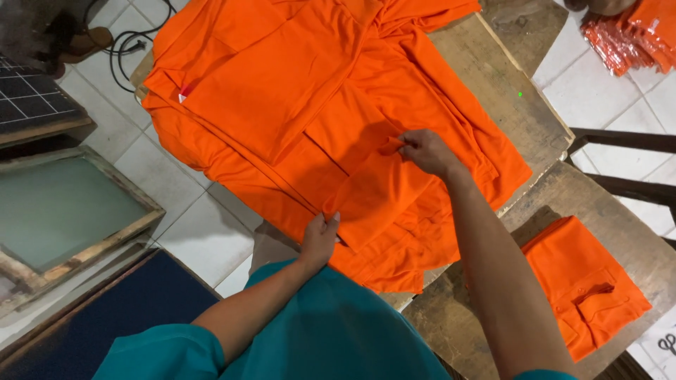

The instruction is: The person folds an orange t-shirt on a wooden table. They smooth the fabric, fold the sleeves inward, fold the shirt in half, and then fold it again into a compact rectangle before placing it on a stack.

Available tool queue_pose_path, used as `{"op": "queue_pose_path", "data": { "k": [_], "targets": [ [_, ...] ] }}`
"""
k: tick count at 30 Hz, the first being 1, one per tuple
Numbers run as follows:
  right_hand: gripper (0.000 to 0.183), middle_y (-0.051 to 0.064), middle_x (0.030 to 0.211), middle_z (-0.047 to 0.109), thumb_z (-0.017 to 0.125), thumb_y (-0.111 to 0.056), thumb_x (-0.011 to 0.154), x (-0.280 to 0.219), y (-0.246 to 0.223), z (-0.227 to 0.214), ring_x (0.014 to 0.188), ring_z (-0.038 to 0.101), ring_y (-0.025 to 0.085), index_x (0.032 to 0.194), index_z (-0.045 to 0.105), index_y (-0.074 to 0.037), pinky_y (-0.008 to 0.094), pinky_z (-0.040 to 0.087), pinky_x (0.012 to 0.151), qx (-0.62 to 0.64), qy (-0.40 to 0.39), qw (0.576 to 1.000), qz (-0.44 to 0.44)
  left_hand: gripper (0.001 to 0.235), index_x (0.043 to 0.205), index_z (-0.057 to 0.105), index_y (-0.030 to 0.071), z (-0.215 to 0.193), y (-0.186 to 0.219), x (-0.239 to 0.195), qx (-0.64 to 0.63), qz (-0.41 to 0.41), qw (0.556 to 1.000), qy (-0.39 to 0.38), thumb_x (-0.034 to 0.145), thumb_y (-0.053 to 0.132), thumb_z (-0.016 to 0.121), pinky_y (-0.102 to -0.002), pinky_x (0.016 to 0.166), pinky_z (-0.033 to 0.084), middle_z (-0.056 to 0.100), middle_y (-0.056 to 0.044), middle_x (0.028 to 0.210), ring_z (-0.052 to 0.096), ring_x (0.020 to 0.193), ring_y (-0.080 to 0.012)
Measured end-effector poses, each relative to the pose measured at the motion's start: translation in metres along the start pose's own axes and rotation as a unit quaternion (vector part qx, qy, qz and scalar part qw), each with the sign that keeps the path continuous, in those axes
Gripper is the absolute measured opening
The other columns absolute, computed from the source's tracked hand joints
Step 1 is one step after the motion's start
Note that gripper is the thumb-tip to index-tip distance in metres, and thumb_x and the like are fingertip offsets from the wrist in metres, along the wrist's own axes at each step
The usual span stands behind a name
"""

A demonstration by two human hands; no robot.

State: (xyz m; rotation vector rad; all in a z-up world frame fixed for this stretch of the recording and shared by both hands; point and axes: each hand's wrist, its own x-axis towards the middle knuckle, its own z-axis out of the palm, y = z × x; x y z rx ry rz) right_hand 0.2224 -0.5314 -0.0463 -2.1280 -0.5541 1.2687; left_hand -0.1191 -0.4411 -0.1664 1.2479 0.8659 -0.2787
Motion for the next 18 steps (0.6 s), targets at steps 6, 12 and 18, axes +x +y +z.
{"op": "queue_pose_path", "data": {
  "k": [6, 12, 18],
  "targets": [
    [0.032, 0.007, 0.095, 0.073, 0.078, -0.037, 0.089, 0.001, 0.027, 0.008, 0.100, 0.070, 0.030, 0.112, 0.065, -0.019, 0.046, 0.056, 0.084, -0.176, 0.133, 0.975, 0.011, 0.050, 0.074, 0.061, 0.011, -0.001, 0.080, -0.033, 0.139, -0.093, 0.984, 0.064, 0.101, 0.054, 0.059, -0.031, 0.060, 0.050, 0.073, -0.004, 0.066, 0.074, 0.067, -0.0171],
    [0.036, 0.012, 0.116, 0.056, 0.076, -0.037, 0.090, -0.020, 0.059, 0.006, 0.116, 0.058, 0.038, 0.108, 0.055, -0.014, 0.053, 0.055, 0.088, -0.228, 0.128, 0.961, 0.089, 0.029, 0.099, 0.067, 0.006, -0.003, 0.098, -0.052, 0.466, 0.274, 0.828, -0.148, 0.098, 0.034, 0.060, -0.042, 0.076, 0.051, 0.062, -0.015, 0.092, 0.065, 0.093, -0.0342],
    [0.028, 0.020, 0.113, 0.063, 0.065, -0.029, 0.096, -0.031, 0.030, -0.002, 0.109, 0.065, 0.042, 0.116, 0.057, -0.011, 0.054, 0.053, 0.088, -0.273, 0.045, 0.954, 0.114, 0.128, 0.163, 0.022, 0.013, -0.015, 0.098, -0.018, 0.546, 0.514, 0.661, -0.024, 0.064, 0.076, 0.075, -0.056, 0.124, 0.016, 0.013, -0.024, 0.170, 0.010, 0.156, -0.0459]
  ]
}}
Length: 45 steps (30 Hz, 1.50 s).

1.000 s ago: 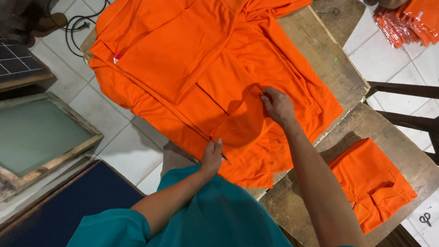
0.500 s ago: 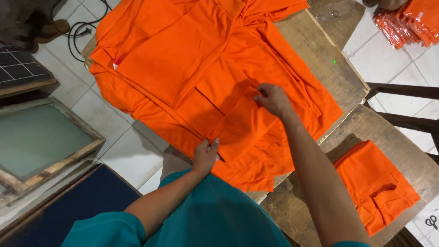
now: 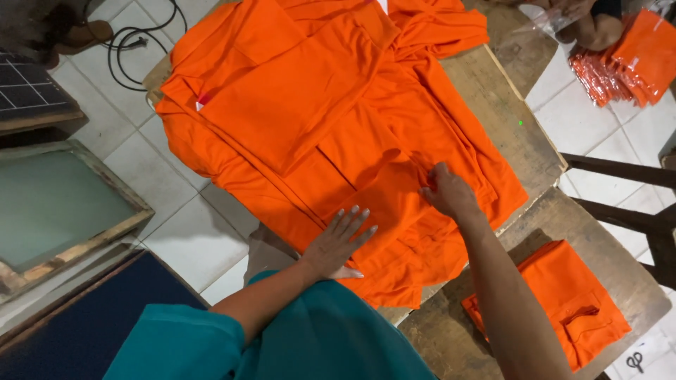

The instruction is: The person folds an orange t-shirt on a wooden table. They smooth the fabric, fold the sleeves inward, fold the shirt in half, and then fold it again into a compact rectangle before placing it on a stack.

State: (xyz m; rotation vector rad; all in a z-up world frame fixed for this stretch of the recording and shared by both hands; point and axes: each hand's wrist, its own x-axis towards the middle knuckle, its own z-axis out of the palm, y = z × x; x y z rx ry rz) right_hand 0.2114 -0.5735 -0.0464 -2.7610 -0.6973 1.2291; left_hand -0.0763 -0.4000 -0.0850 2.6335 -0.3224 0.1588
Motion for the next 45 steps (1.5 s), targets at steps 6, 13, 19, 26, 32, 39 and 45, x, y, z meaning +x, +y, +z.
{"op": "queue_pose_path", "data": {
  "k": [6, 13, 19, 26, 32, 39, 45],
  "targets": [
    [0.054, 0.014, 0.077, 0.062, 0.077, -0.023, 0.087, -0.023, -0.028, -0.026, 0.075, 0.065, 0.033, 0.129, 0.047, -0.008, 0.046, 0.048, 0.067, 0.193, -0.018, 0.981, 0.028, 0.138, 0.164, 0.021, 0.016, 0.006, -0.009, -0.011, 0.000, -0.039, 0.999, -0.021, 0.055, 0.076, 0.081, -0.055, 0.123, 0.023, 0.017, -0.022, 0.169, 0.015, 0.154, -0.0453],
    [0.038, 0.007, 0.089, 0.049, 0.058, 0.002, 0.091, -0.071, -0.105, -0.085, 0.074, 0.049, 0.013, 0.128, 0.063, 0.003, 0.030, 0.055, 0.061, 0.457, -0.051, 0.885, -0.078, 0.082, 0.164, 0.022, 0.015, 0.005, -0.005, -0.007, -0.137, -0.131, 0.978, 0.084, 0.099, 0.056, 0.049, -0.059, 0.121, 0.016, 0.016, -0.021, 0.169, 0.015, 0.154, -0.0447],
    [0.048, 0.012, 0.090, 0.060, 0.067, -0.011, 0.083, -0.064, -0.066, -0.080, 0.090, 0.064, 0.037, 0.131, 0.066, -0.018, 0.045, 0.055, 0.080, -0.001, 0.024, 0.982, -0.185, 0.070, 0.163, 0.026, 0.020, -0.022, -0.028, -0.014, -0.332, -0.103, 0.933, 0.096, 0.104, 0.051, 0.045, -0.068, 0.118, 0.017, 0.028, -0.025, 0.162, 0.021, 0.149, -0.0530],
    [0.018, 0.006, 0.116, 0.070, 0.053, -0.008, 0.077, -0.010, -0.170, -0.155, 0.124, 0.064, 0.025, 0.075, 0.071, -0.008, 0.044, 0.048, 0.102, 0.209, -0.028, 0.929, -0.304, 0.062, 0.158, 0.018, 0.019, -0.168, -0.089, -0.004, -0.617, -0.124, 0.776, -0.049, 0.106, 0.042, 0.044, -0.065, 0.125, 0.031, 0.023, -0.009, 0.165, 0.028, 0.151, -0.0403],
    [0.033, -0.001, 0.075, 0.039, 0.064, -0.031, 0.107, 0.134, -0.265, -0.113, 0.069, 0.042, 0.014, 0.085, 0.055, -0.007, 0.028, 0.036, 0.061, 0.299, 0.000, 0.930, -0.214, 0.056, 0.156, 0.037, -0.002, -0.053, -0.188, -0.033, -0.409, -0.396, 0.799, 0.192, 0.105, 0.013, 0.053, -0.026, 0.126, 0.018, 0.043, -0.009, 0.160, 0.038, 0.148, -0.0185],
    [0.025, 0.009, 0.065, 0.042, 0.068, -0.020, 0.097, 0.143, -0.290, -0.114, 0.064, 0.042, 0.020, 0.085, 0.054, -0.003, 0.037, 0.032, 0.059, 0.151, -0.026, 0.965, -0.213, 0.050, 0.152, 0.042, 0.007, -0.048, -0.209, -0.035, -0.594, -0.471, 0.584, 0.289, 0.110, 0.035, 0.043, -0.043, 0.113, 0.045, 0.059, -0.007, 0.140, 0.057, 0.131, -0.0240],
    [0.021, -0.004, 0.070, 0.040, 0.067, -0.014, 0.102, 0.156, -0.302, -0.112, 0.066, 0.039, 0.010, 0.086, 0.056, -0.008, 0.024, 0.032, 0.059, 0.298, 0.002, 0.929, -0.220, 0.047, 0.146, 0.045, 0.002, -0.094, -0.240, -0.028, -0.548, -0.453, 0.615, 0.342, 0.111, 0.033, 0.046, -0.044, 0.108, 0.047, 0.064, -0.009, 0.126, 0.064, 0.117, -0.0196]
  ]
}}
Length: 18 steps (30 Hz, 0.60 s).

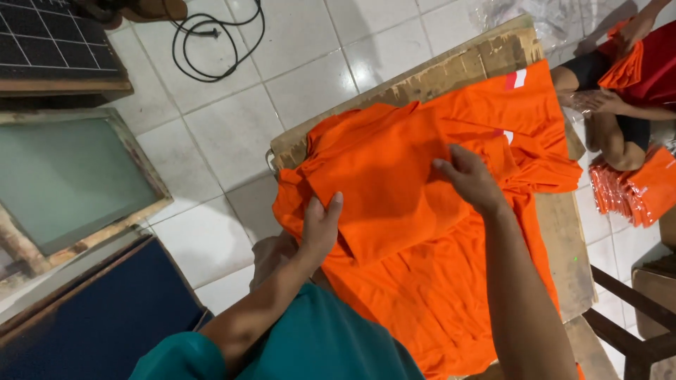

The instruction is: The person folds an orange t-shirt on a wooden table. They smooth the fabric, fold the sleeves inward, fold the shirt in half, and then fold it again into a compact rectangle before placing it on a stack.

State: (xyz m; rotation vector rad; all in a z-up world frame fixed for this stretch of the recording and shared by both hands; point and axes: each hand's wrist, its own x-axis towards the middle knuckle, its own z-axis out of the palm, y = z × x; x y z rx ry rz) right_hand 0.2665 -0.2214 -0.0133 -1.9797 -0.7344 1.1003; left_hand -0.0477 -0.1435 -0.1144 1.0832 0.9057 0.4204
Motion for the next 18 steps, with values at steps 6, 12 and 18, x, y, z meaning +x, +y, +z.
{"op": "queue_pose_path", "data": {
  "k": [6, 12, 18],
  "targets": [
    [0.017, 0.004, 0.087, 0.061, 0.065, -0.008, 0.101, 0.012, -0.026, 0.002, 0.080, 0.057, 0.014, 0.118, 0.066, -0.003, 0.028, 0.053, 0.072, 0.049, -0.019, 0.999, -0.004, 0.034, 0.113, 0.061, 0.005, -0.007, 0.049, 0.005, 0.048, 0.028, 0.998, -0.004, 0.112, 0.031, 0.040, -0.028, 0.077, 0.057, 0.063, 0.002, 0.082, 0.063, 0.071, -0.0061],
    [0.033, 0.007, 0.095, 0.054, 0.059, -0.010, 0.105, 0.021, -0.026, 0.032, 0.087, 0.057, 0.018, 0.135, 0.057, 0.001, 0.029, 0.055, 0.073, 0.064, 0.033, 0.997, 0.007, 0.030, 0.114, 0.058, 0.005, -0.014, 0.062, 0.024, 0.049, -0.055, 0.992, 0.101, 0.110, 0.034, 0.052, -0.034, 0.083, 0.055, 0.064, -0.005, 0.094, 0.067, 0.089, -0.0181],
    [0.039, 0.019, 0.069, 0.054, 0.073, -0.034, 0.097, -0.026, 0.036, -0.016, 0.068, 0.056, 0.033, 0.100, 0.066, 0.004, 0.046, 0.042, 0.062, -0.167, 0.008, 0.984, 0.065, 0.047, 0.077, 0.054, 0.013, -0.007, 0.042, -0.014, 0.188, -0.144, 0.968, 0.080, 0.105, 0.051, 0.056, -0.021, 0.043, 0.040, 0.049, 0.002, 0.053, 0.049, 0.043, -0.0076]
  ]
}}
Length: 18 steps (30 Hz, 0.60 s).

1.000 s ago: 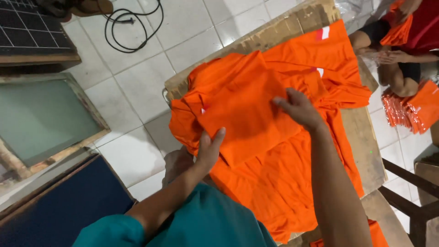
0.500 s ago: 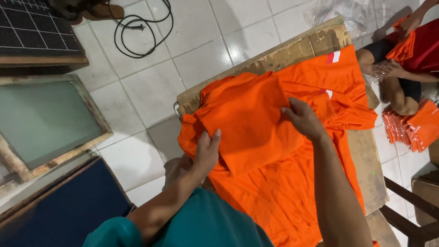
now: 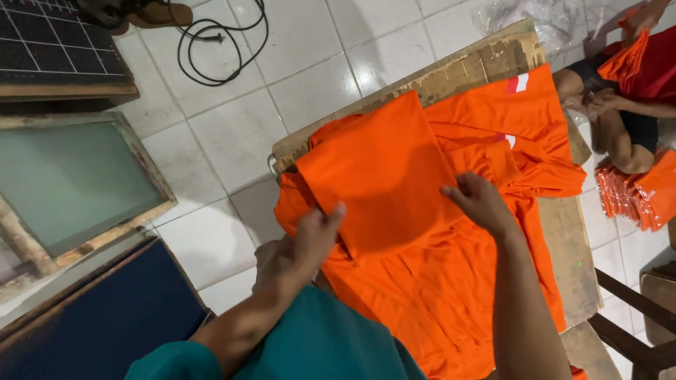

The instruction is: The person folds an orange t-shirt on a wooden table. They smooth the fabric, fold the sleeves inward, fold the shirt in half, and then fold it again into a compact rectangle before placing it on a stack.

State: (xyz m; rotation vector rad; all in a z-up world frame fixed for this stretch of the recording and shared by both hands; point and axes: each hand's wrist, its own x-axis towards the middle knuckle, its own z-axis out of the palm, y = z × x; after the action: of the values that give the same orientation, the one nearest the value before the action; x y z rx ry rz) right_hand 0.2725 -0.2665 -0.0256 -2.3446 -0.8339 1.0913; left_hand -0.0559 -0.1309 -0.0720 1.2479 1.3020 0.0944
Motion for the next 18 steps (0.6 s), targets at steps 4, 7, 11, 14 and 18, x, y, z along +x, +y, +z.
{"op": "queue_pose_path", "data": {
  "k": [4, 7, 11, 14, 18],
  "targets": [
    [0.020, 0.016, 0.078, 0.066, 0.069, -0.018, 0.099, -0.032, 0.002, -0.004, 0.076, 0.063, 0.024, 0.102, 0.069, 0.002, 0.039, 0.051, 0.065, 0.049, -0.002, 0.997, 0.053, 0.048, 0.088, 0.072, 0.006, 0.040, -0.049, -0.042, -0.015, -0.122, 0.978, -0.170, 0.092, 0.054, 0.071, -0.025, 0.051, 0.043, 0.066, -0.006, 0.054, 0.059, 0.050, -0.0104],
    [0.013, 0.014, 0.080, 0.068, 0.066, -0.011, 0.099, -0.034, 0.031, -0.004, 0.077, 0.062, 0.020, 0.105, 0.071, 0.000, 0.035, 0.053, 0.064, 0.075, 0.004, 0.995, 0.065, 0.041, 0.086, 0.068, 0.004, 0.050, -0.066, -0.048, -0.026, -0.153, 0.970, -0.186, 0.094, 0.044, 0.073, -0.016, 0.042, 0.037, 0.069, -0.006, 0.057, 0.051, 0.043, -0.0016],
    [0.014, 0.014, 0.081, 0.071, 0.071, -0.018, 0.096, -0.034, 0.032, 0.005, 0.078, 0.067, 0.023, 0.102, 0.075, -0.006, 0.038, 0.055, 0.065, 0.024, 0.024, 0.998, 0.058, 0.038, 0.070, 0.060, 0.008, 0.047, -0.068, -0.050, -0.014, -0.142, 0.976, -0.164, 0.091, 0.035, 0.077, -0.017, 0.046, 0.042, 0.072, -0.013, 0.061, 0.072, 0.057, -0.0153],
    [0.017, 0.019, 0.087, 0.072, 0.072, -0.016, 0.093, -0.034, 0.041, 0.011, 0.084, 0.071, 0.033, 0.104, 0.075, -0.003, 0.043, 0.056, 0.071, -0.036, 0.051, 0.997, 0.044, 0.032, 0.077, 0.067, 0.006, 0.041, -0.066, -0.046, 0.010, -0.113, 0.978, -0.177, 0.093, 0.032, 0.073, -0.024, 0.051, 0.052, 0.073, -0.013, 0.066, 0.077, 0.064, -0.0183],
    [0.022, 0.015, 0.092, 0.075, 0.073, -0.022, 0.089, -0.016, 0.057, 0.019, 0.092, 0.072, 0.038, 0.107, 0.076, -0.009, 0.047, 0.058, 0.075, -0.134, 0.058, 0.988, 0.058, 0.030, 0.091, 0.072, 0.007, 0.026, -0.048, -0.038, 0.067, -0.092, 0.969, -0.219, 0.096, 0.036, 0.064, -0.021, 0.058, 0.054, 0.072, -0.007, 0.064, 0.076, 0.066, -0.0144]
  ]
}}
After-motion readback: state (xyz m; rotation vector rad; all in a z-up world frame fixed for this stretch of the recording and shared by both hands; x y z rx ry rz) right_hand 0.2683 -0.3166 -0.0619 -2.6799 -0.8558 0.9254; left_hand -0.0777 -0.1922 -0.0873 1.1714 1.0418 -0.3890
